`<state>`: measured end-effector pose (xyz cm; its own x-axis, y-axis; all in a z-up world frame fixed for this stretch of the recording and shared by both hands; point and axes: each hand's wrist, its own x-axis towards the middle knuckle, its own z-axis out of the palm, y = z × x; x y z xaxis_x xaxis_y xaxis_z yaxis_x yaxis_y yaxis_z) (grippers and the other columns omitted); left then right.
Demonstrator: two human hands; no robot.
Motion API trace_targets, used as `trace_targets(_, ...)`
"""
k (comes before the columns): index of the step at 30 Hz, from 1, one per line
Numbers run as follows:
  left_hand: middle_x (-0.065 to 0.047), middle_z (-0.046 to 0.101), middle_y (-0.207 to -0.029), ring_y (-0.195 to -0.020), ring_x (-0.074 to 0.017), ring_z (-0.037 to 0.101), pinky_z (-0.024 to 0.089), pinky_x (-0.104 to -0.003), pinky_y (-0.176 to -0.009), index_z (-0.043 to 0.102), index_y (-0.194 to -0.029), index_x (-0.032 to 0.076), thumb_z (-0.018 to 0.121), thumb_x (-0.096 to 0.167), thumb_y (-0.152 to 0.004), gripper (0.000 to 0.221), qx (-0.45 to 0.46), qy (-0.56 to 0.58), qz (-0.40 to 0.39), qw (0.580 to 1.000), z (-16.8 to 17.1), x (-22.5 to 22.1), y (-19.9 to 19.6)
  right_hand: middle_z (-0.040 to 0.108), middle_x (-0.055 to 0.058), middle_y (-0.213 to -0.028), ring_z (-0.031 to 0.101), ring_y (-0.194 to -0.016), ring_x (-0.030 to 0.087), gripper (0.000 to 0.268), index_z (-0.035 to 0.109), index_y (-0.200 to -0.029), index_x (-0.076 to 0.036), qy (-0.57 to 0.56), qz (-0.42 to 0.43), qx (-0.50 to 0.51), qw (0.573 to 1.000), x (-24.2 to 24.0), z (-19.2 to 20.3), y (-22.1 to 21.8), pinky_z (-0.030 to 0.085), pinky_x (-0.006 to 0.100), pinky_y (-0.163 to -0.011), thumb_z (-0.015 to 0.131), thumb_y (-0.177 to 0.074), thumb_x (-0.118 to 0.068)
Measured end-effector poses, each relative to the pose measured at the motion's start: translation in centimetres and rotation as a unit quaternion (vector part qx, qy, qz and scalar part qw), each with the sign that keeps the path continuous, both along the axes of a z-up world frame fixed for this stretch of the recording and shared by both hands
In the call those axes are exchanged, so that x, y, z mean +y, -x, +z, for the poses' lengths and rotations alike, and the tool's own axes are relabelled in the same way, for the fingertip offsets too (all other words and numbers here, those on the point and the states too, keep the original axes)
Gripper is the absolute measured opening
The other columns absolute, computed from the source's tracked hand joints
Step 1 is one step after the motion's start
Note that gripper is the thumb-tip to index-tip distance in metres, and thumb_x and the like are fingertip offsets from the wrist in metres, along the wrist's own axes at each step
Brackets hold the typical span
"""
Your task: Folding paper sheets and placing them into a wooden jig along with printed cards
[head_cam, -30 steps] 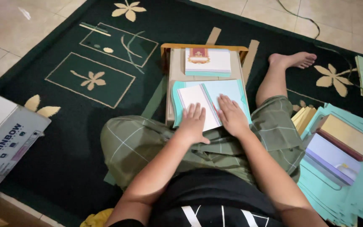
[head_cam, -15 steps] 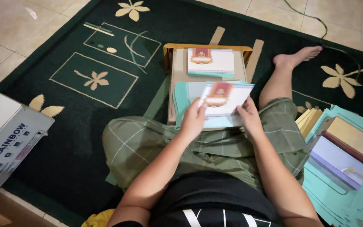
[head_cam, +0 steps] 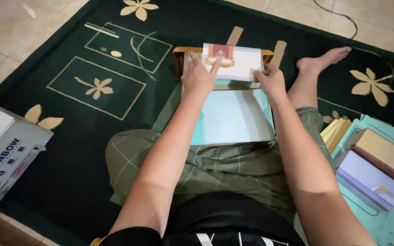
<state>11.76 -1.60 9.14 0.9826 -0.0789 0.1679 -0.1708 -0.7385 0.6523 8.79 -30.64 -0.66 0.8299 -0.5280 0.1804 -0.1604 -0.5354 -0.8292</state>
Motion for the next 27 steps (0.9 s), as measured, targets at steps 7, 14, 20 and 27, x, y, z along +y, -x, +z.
trace_targets(7,-0.024,0.057,-0.143,-0.135,-0.0457,0.052,0.044,-0.064,-0.103,0.07,-0.128,0.004,0.065,0.043,-0.093,0.052,-0.12,-0.068,-0.061,0.989,-5.9,0.7,9.0,0.066,0.028,-0.104,0.069,-0.094,0.046,0.049,0.059,-0.137,0.004,0.108,-0.002,-0.034,0.994,2.5,-1.6,10.2,0.055,0.055,-0.079,0.07,-0.096,-0.021)
trace_targets(14,-0.022,0.046,-0.156,-0.151,-0.0439,0.034,0.023,-0.067,-0.119,0.061,-0.142,0.012,0.058,0.041,-0.096,0.054,-0.123,-0.131,-0.297,0.938,-6.6,-0.1,14.8,0.056,0.017,-0.127,0.056,-0.114,0.039,0.071,0.056,-0.147,-0.005,0.342,-0.047,0.124,0.93,8.6,-0.7,17.7,0.052,0.054,-0.089,0.072,-0.088,-0.042)
trace_targets(20,-0.019,0.044,-0.16,-0.153,-0.039,0.032,0.019,-0.065,-0.122,0.054,-0.15,0.012,0.05,0.047,-0.099,0.062,-0.099,-0.158,-0.305,0.934,-7.4,-0.1,14.7,0.058,0.016,-0.128,0.06,-0.114,0.036,0.076,0.051,-0.149,-0.003,0.35,-0.07,0.206,0.911,8.5,-1.4,19.4,0.051,0.054,-0.09,0.06,-0.095,-0.056)
trace_targets(27,-0.021,0.053,-0.15,-0.146,-0.037,0.043,0.026,-0.064,-0.119,0.059,-0.14,0.001,0.057,0.042,-0.094,0.062,-0.133,-0.124,-0.276,0.944,-8.0,-0.4,14.6,0.058,0.007,-0.133,0.06,-0.122,0.032,0.065,0.06,-0.143,-0.016,0.334,-0.043,0.244,0.909,9.4,0.3,20.3,0.047,0.053,-0.096,0.058,-0.093,-0.058)
